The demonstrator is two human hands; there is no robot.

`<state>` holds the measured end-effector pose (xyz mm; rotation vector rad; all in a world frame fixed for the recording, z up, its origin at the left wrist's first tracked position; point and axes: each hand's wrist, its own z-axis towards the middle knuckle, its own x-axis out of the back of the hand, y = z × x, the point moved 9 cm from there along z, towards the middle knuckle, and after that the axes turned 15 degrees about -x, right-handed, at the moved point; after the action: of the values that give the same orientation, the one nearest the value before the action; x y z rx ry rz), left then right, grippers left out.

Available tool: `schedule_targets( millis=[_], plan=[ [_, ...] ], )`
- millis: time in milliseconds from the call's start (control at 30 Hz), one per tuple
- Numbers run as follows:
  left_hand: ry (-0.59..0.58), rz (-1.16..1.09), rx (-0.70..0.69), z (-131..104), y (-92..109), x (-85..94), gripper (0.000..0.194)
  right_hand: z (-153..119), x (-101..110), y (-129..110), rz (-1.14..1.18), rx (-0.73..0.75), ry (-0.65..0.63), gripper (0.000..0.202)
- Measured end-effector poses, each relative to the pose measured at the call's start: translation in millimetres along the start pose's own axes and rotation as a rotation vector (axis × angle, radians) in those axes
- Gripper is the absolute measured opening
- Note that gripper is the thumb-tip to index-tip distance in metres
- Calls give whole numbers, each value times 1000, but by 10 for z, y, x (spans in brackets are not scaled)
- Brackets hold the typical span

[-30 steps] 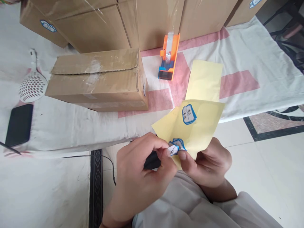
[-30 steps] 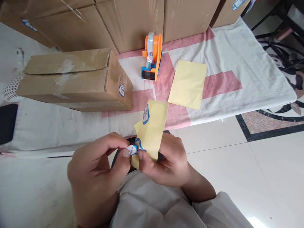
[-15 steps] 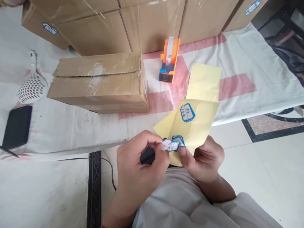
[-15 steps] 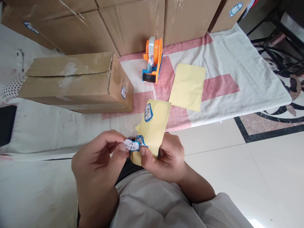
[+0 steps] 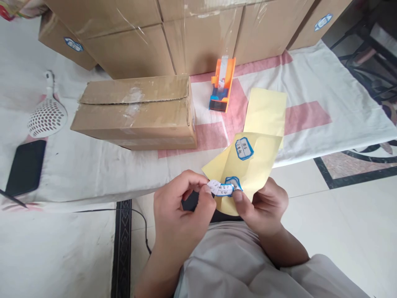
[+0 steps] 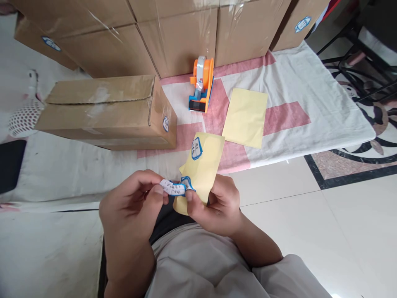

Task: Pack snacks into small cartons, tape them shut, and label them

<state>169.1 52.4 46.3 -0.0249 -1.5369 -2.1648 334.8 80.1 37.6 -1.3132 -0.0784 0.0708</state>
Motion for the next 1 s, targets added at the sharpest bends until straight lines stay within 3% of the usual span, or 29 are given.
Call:
schedule_targets(
  millis=[733,1000],
  plan=[
    [14,-22,72,-16,-151,91,15,-1,3,43,-3,-14,13,19],
    [126,49,96,4,-189,223,14,6,95,72,4,-29,56,12]
  ],
)
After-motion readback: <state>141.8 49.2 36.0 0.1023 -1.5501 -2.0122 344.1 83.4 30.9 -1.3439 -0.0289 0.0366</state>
